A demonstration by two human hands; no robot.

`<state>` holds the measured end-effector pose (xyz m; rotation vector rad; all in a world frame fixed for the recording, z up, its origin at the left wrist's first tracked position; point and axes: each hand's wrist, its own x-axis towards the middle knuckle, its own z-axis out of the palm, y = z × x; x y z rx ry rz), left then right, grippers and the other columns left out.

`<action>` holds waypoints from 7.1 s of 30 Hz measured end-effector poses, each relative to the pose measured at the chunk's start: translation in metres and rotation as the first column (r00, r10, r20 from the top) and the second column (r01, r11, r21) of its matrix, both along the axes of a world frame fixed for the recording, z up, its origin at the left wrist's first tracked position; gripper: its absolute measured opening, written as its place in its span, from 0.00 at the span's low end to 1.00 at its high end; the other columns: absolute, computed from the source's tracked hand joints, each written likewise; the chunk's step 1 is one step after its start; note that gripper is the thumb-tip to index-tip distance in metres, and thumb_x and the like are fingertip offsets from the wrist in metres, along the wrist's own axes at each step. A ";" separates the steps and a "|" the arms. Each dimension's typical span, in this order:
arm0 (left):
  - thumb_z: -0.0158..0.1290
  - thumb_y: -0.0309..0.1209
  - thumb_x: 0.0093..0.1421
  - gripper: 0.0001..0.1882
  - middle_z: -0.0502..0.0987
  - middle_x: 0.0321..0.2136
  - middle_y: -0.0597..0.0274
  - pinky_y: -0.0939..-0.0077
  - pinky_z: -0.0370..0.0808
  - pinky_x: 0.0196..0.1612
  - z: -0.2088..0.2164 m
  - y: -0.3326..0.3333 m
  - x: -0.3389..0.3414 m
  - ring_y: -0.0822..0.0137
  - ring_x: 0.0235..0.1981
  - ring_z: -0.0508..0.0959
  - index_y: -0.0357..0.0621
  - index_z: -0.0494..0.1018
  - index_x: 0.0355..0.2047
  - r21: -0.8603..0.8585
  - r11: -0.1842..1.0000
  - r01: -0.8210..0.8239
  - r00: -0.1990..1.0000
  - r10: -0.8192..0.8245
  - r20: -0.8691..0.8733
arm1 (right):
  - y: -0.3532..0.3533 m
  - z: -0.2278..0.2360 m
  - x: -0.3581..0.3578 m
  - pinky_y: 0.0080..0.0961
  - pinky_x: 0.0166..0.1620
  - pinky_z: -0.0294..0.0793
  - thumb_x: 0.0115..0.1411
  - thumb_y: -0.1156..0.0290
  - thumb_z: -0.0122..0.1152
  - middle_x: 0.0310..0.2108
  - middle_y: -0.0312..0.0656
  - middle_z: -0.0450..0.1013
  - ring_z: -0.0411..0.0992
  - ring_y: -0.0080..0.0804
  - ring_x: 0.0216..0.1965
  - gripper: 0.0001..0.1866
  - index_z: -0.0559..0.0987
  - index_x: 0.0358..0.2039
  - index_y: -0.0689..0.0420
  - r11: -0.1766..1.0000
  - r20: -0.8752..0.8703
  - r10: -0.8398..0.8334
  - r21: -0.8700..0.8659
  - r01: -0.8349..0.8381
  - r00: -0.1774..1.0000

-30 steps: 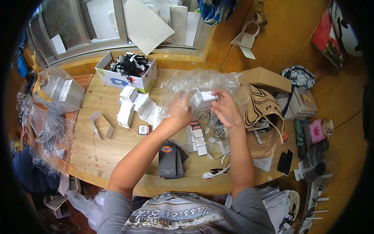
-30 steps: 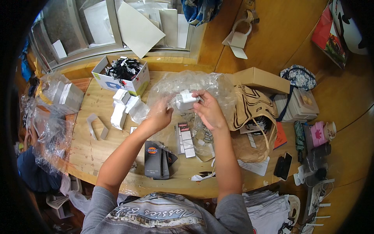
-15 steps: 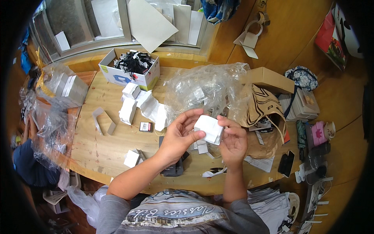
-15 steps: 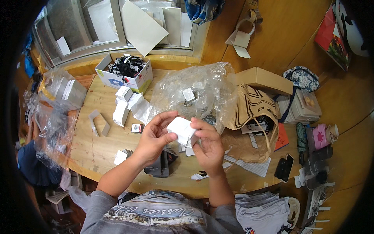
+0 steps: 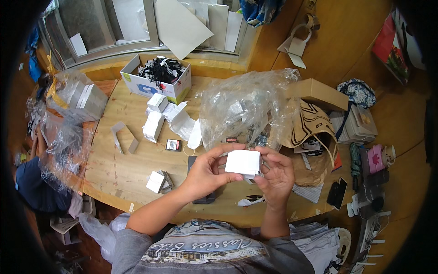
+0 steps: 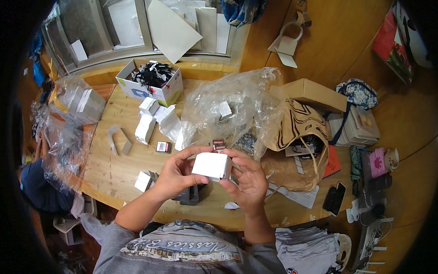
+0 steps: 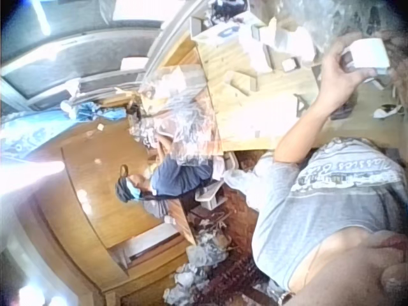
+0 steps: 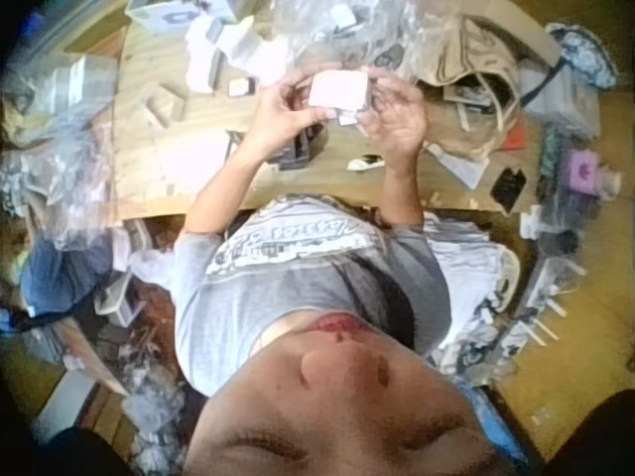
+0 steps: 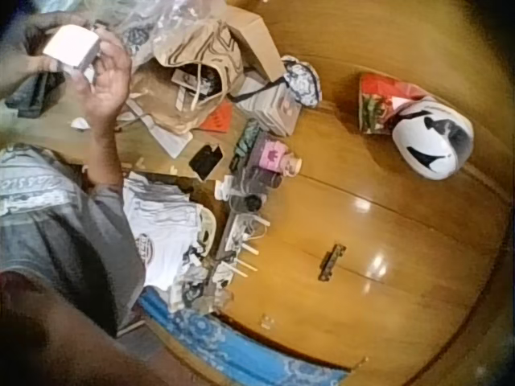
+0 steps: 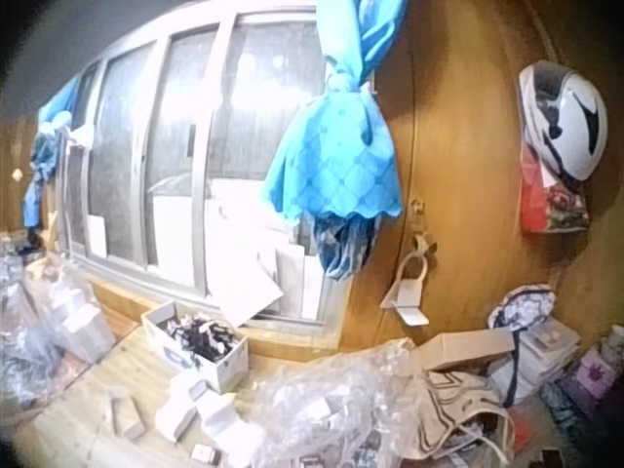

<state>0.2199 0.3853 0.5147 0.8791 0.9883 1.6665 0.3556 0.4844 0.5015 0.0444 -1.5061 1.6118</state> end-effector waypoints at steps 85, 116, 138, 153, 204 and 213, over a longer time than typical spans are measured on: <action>0.57 0.21 0.42 0.32 0.63 0.41 0.57 0.78 0.64 0.45 0.019 -0.024 0.012 0.70 0.45 0.65 0.44 0.52 0.45 0.080 0.993 -0.084 0.996 0.082 0.029 | -0.037 0.043 -0.006 0.27 0.46 0.66 0.47 0.76 0.58 0.41 0.51 0.62 0.64 0.36 0.44 0.11 0.70 0.31 0.66 0.942 0.241 -0.259 0.278 0.189 0.935; 0.50 0.21 0.48 0.29 0.60 0.42 0.53 0.75 0.62 0.47 0.025 -0.032 0.006 0.64 0.48 0.62 0.45 0.50 0.48 0.266 0.960 -0.089 0.993 0.065 0.098 | -0.035 0.046 -0.008 0.30 0.49 0.64 0.42 0.86 0.56 0.44 0.49 0.58 0.61 0.35 0.48 0.18 0.68 0.37 0.63 0.990 0.229 -0.076 0.130 0.047 0.971; 0.53 0.24 0.49 0.27 0.64 0.39 0.56 0.80 0.72 0.36 0.030 -0.044 -0.004 0.70 0.40 0.68 0.42 0.52 0.47 0.039 0.973 -0.229 0.973 0.230 -0.017 | -0.032 0.055 -0.012 0.24 0.44 0.67 0.43 0.80 0.61 0.41 0.43 0.63 0.64 0.29 0.44 0.19 0.69 0.38 0.62 0.991 0.443 -0.044 0.132 -0.017 0.895; 0.56 0.18 0.43 0.27 0.65 0.35 0.60 0.81 0.73 0.39 0.046 -0.058 -0.025 0.74 0.39 0.68 0.37 0.60 0.46 -0.116 0.990 -0.079 0.992 0.067 -0.104 | -0.016 0.079 -0.019 0.20 0.36 0.68 0.41 0.75 0.64 0.34 0.39 0.68 0.68 0.24 0.36 0.22 0.71 0.39 0.59 0.957 0.603 0.027 0.216 -0.195 0.798; 0.55 0.19 0.43 0.14 0.67 0.38 0.44 0.70 0.73 0.34 0.021 -0.064 -0.008 0.52 0.37 0.73 0.34 0.65 0.30 0.539 0.825 -0.169 0.373 0.560 -0.740 | -0.037 0.057 -0.019 0.33 0.41 0.66 0.34 0.87 0.61 0.36 0.45 0.59 0.63 0.42 0.39 0.20 0.68 0.30 0.56 0.587 0.216 -0.347 0.809 0.031 0.913; 0.62 0.24 0.38 0.21 0.64 0.44 0.46 0.66 0.69 0.44 0.013 -0.056 -0.011 0.53 0.44 0.69 0.39 0.68 0.34 0.289 0.943 -0.165 0.609 0.328 -0.722 | -0.028 0.058 -0.007 0.32 0.40 0.67 0.36 0.83 0.60 0.40 0.48 0.64 0.66 0.45 0.40 0.20 0.69 0.32 0.57 0.750 0.484 -0.230 0.641 -0.164 0.844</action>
